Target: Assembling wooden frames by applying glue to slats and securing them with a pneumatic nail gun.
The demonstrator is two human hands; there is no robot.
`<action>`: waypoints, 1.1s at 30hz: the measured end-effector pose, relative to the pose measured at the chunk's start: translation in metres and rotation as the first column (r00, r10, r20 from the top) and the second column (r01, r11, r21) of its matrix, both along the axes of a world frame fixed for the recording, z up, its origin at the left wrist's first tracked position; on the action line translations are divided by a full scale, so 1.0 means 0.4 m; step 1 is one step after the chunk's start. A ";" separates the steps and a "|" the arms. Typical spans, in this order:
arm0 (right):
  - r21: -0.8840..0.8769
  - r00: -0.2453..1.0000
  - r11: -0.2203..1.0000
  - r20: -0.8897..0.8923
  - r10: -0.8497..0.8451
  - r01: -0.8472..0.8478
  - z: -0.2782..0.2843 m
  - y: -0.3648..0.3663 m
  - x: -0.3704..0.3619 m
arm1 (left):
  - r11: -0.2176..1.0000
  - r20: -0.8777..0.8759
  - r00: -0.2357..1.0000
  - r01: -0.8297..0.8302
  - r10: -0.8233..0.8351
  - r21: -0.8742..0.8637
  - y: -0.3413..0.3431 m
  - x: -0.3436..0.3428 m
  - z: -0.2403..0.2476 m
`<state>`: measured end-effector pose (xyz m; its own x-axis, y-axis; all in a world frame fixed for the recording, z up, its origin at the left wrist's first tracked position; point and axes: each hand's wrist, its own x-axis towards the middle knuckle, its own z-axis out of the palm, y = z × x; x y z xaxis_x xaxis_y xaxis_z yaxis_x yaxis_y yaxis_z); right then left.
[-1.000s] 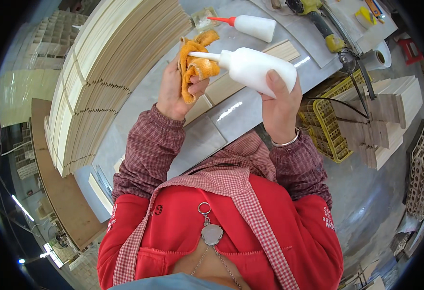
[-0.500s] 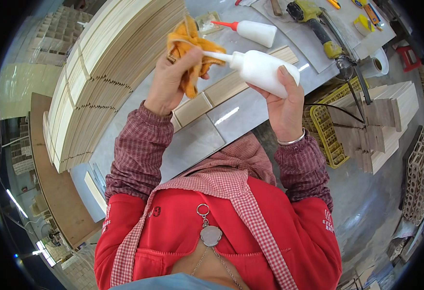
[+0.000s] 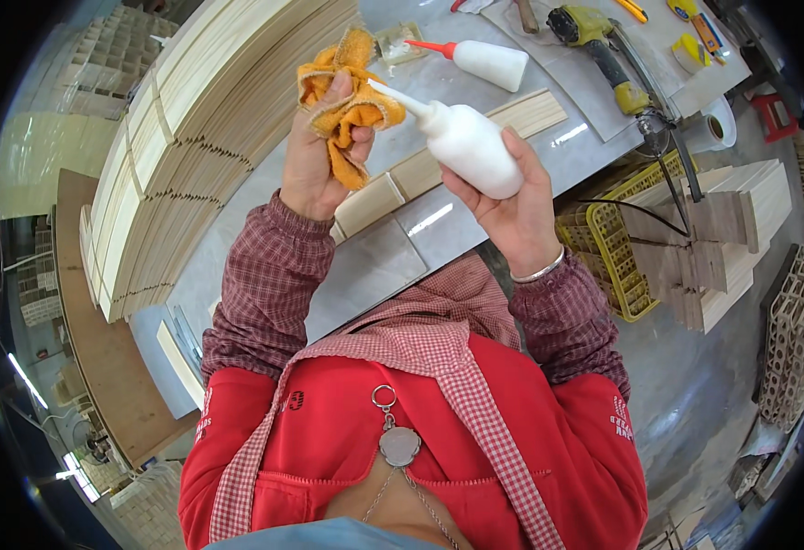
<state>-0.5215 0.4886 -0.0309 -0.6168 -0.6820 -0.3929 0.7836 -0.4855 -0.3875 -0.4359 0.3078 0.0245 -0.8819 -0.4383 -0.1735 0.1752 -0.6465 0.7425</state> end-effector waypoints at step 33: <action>0.603 0.166 0.796 -0.791 0.588 0.054 0.052 0.045 -0.213 | 0.676 0.364 0.925 0.336 -0.106 -0.655 -0.097 -0.004 -0.097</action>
<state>-0.6067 0.5066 -0.0100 -0.5261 -0.8496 0.0375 -0.2776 0.1299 -0.9519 -0.4374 0.2691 -0.0144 -0.9325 -0.3291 -0.1490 -0.1864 0.0852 0.9788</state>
